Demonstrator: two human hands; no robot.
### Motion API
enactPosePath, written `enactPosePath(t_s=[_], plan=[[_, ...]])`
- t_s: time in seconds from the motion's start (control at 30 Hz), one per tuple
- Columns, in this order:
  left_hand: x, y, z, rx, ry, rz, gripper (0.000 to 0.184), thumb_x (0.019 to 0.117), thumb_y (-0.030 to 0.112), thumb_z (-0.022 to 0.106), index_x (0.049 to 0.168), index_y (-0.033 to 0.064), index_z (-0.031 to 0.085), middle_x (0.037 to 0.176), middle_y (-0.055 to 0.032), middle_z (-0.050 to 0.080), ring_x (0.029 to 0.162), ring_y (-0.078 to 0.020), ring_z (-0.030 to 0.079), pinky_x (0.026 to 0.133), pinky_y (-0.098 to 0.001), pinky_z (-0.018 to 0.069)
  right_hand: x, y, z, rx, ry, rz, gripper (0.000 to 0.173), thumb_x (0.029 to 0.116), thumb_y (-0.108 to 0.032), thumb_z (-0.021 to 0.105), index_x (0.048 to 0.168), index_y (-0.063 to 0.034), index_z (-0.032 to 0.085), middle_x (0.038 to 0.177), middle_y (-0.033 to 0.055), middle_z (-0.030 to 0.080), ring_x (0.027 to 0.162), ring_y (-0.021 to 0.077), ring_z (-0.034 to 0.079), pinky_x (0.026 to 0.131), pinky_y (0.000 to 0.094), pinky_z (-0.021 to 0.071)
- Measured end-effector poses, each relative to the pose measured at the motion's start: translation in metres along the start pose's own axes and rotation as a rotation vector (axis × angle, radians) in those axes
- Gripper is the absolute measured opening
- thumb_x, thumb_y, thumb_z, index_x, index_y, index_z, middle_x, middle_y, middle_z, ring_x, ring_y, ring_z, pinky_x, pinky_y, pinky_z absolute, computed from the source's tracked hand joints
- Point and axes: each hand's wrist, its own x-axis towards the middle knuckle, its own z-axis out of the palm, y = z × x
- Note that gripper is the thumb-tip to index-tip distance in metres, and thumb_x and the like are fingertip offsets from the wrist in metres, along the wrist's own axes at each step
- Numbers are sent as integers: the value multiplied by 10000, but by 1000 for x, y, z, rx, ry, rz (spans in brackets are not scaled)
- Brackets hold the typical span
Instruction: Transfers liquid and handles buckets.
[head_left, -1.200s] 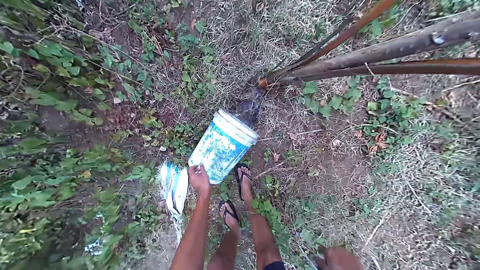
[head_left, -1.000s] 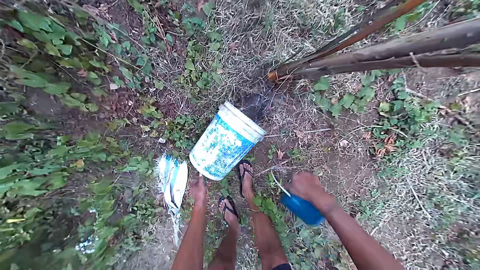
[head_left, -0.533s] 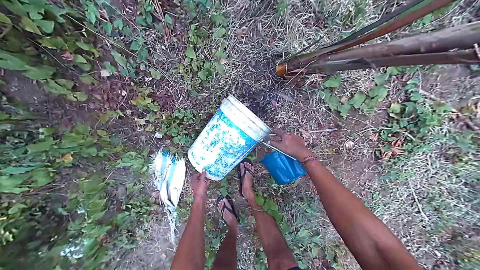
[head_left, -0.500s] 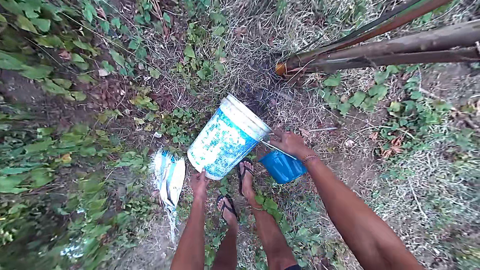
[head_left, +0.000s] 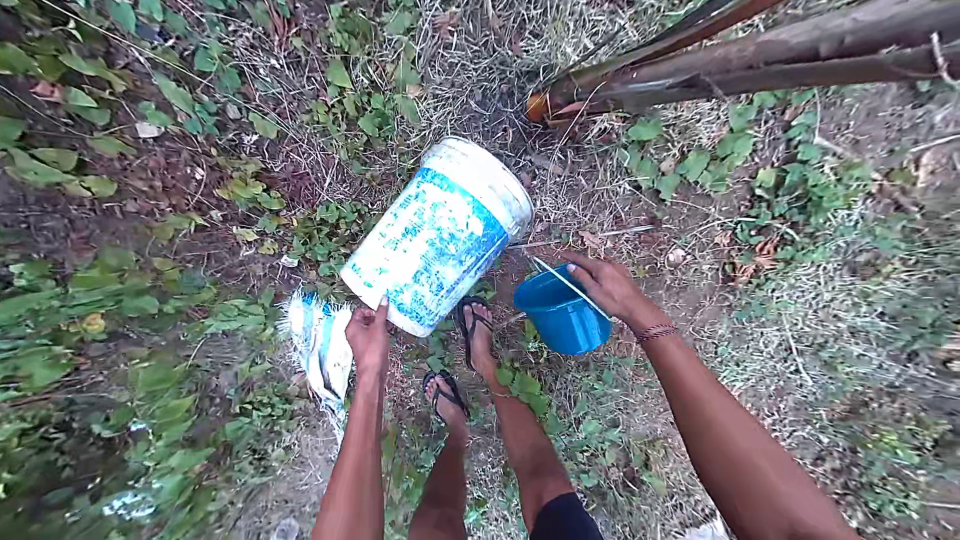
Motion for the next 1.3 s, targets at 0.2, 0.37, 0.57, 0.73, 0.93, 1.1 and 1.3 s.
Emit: enactPosePath(t_s=[0.2,0.37,0.57,0.73,0.93,1.1,1.3], plan=[[2,88,9,130,-109,160,348,877,242,826,1007,-1,614,820,-84,618,698,-167,600,687,-389,551,-25,22,-1,22,33,43,487,1111,-438,323,1448,-236,611,1099,191,744,1000,436,704,896,706,490],[-8,146,50,222,-145,322,363,885,295,819,1015,5,643,884,-117,677,736,-211,670,724,-443,593,-45,26,-5,76,58,94,496,1111,-426,300,1433,-231,622,1193,173,731,1111,413,686,964,695,476],[-38,190,117,261,-181,415,328,870,286,823,985,12,685,879,-110,705,789,-230,687,755,-468,575,-56,32,-13,93,67,105,517,1108,-448,292,1425,-218,630,1135,196,737,1080,427,688,958,696,476],[-61,193,144,233,-150,500,275,903,267,798,949,42,648,797,-95,663,703,-228,644,664,-444,547,-67,44,-7,84,35,130,573,1088,-501,246,1431,-240,623,1158,180,737,1120,402,682,981,681,473],[-62,177,121,243,-96,399,286,908,279,796,964,38,652,807,-100,653,700,-234,627,657,-460,534,-97,52,12,101,-22,171,614,1078,-540,219,1450,-243,607,1201,172,730,1158,390,675,1001,667,474],[-69,127,40,68,-85,390,240,853,189,825,902,15,668,770,-58,658,671,-152,640,647,-359,575,-115,46,33,73,-88,226,519,1074,-501,324,1420,-272,635,1186,144,740,1136,374,684,1004,656,483],[-133,99,-81,-40,-32,368,188,805,96,819,842,58,638,693,-6,639,583,-107,613,545,-274,548,-85,-15,21,68,-170,247,596,1020,-572,502,1540,-280,498,1232,200,706,1135,426,667,981,684,478]])
